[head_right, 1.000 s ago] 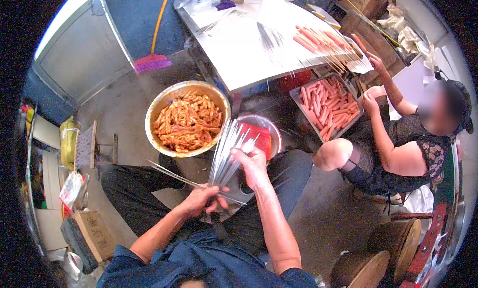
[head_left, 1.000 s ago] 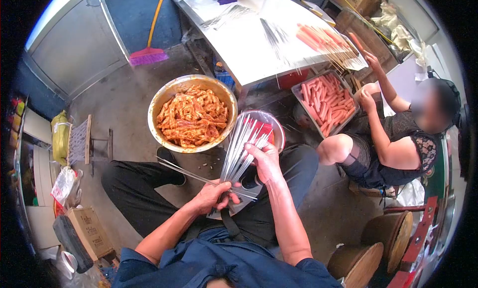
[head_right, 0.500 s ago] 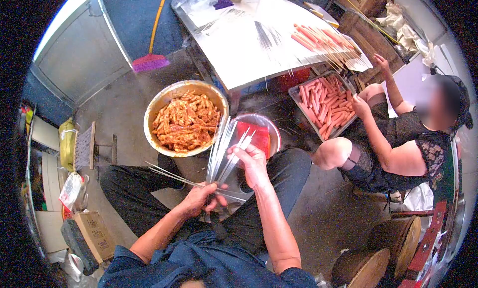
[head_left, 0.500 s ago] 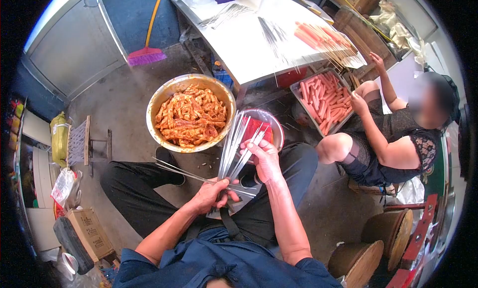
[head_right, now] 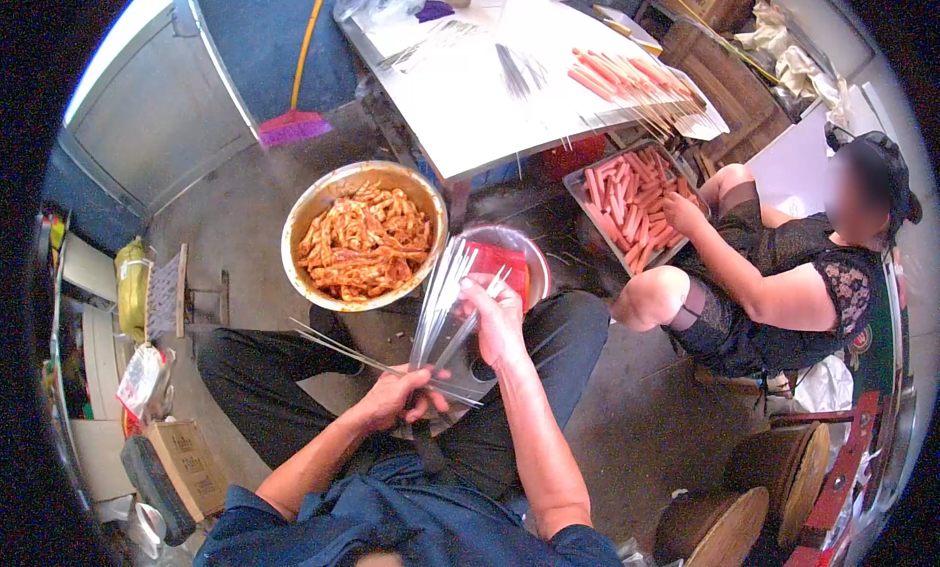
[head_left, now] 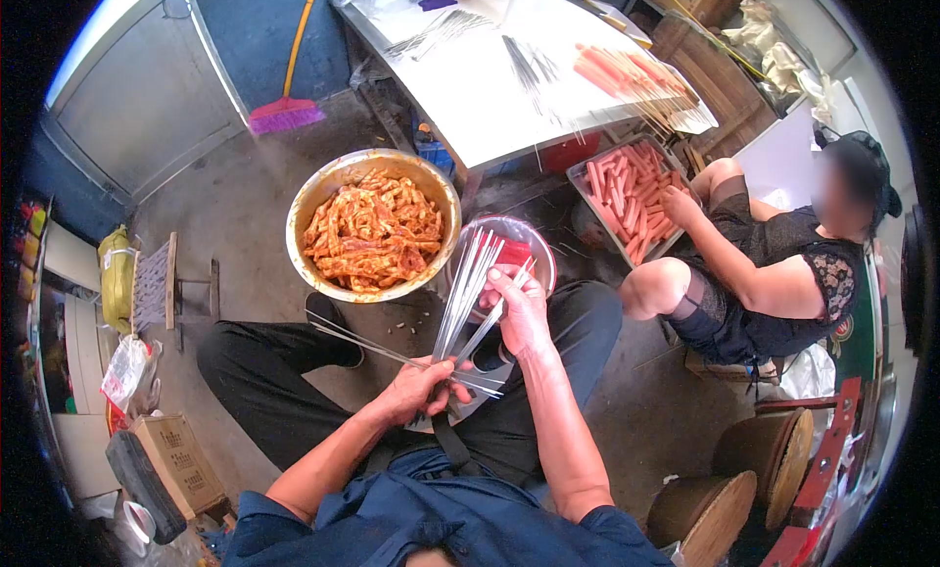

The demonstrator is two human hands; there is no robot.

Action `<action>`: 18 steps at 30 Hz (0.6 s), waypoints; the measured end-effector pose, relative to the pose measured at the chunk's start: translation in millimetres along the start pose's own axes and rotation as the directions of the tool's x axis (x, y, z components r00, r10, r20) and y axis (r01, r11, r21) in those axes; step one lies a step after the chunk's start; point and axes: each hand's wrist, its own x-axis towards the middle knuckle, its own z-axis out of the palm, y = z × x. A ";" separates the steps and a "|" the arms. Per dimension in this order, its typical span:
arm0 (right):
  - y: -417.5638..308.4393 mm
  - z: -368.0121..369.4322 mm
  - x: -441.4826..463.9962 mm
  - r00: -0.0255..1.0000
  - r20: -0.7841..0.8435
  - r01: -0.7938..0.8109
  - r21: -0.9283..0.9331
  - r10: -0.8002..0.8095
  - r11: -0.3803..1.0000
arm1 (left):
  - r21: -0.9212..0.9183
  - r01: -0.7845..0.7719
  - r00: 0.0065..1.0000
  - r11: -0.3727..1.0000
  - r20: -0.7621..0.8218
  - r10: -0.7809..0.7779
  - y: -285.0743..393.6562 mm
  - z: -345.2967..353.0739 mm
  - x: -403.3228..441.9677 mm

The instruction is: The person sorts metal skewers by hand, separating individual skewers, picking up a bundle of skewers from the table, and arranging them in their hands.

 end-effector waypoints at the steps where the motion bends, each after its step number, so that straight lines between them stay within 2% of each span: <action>1: 0.1 -0.4 0.1 1.000 -0.001 0.000 0.000 0.000 1.000 | 0.000 0.000 1.000 1.000 0.001 0.000 -0.8 -0.1 0.4; 7: 0.3 -1.1 0.4 0.999 -0.025 0.024 -0.004 -0.024 1.000 | 0.000 -0.005 1.000 1.000 0.006 0.005 -3.3 -1.0 2.0; 9: 1.6 -2.5 0.6 0.996 -0.083 0.022 -0.006 -0.023 1.000 | -0.006 -0.013 1.000 1.000 -0.003 0.013 -3.5 -0.5 2.3; 18: 5.1 -6.0 3.8 0.998 -0.055 0.041 0.000 -0.041 0.999 | 0.010 -0.005 1.000 1.000 -0.009 0.005 -0.8 -0.2 0.9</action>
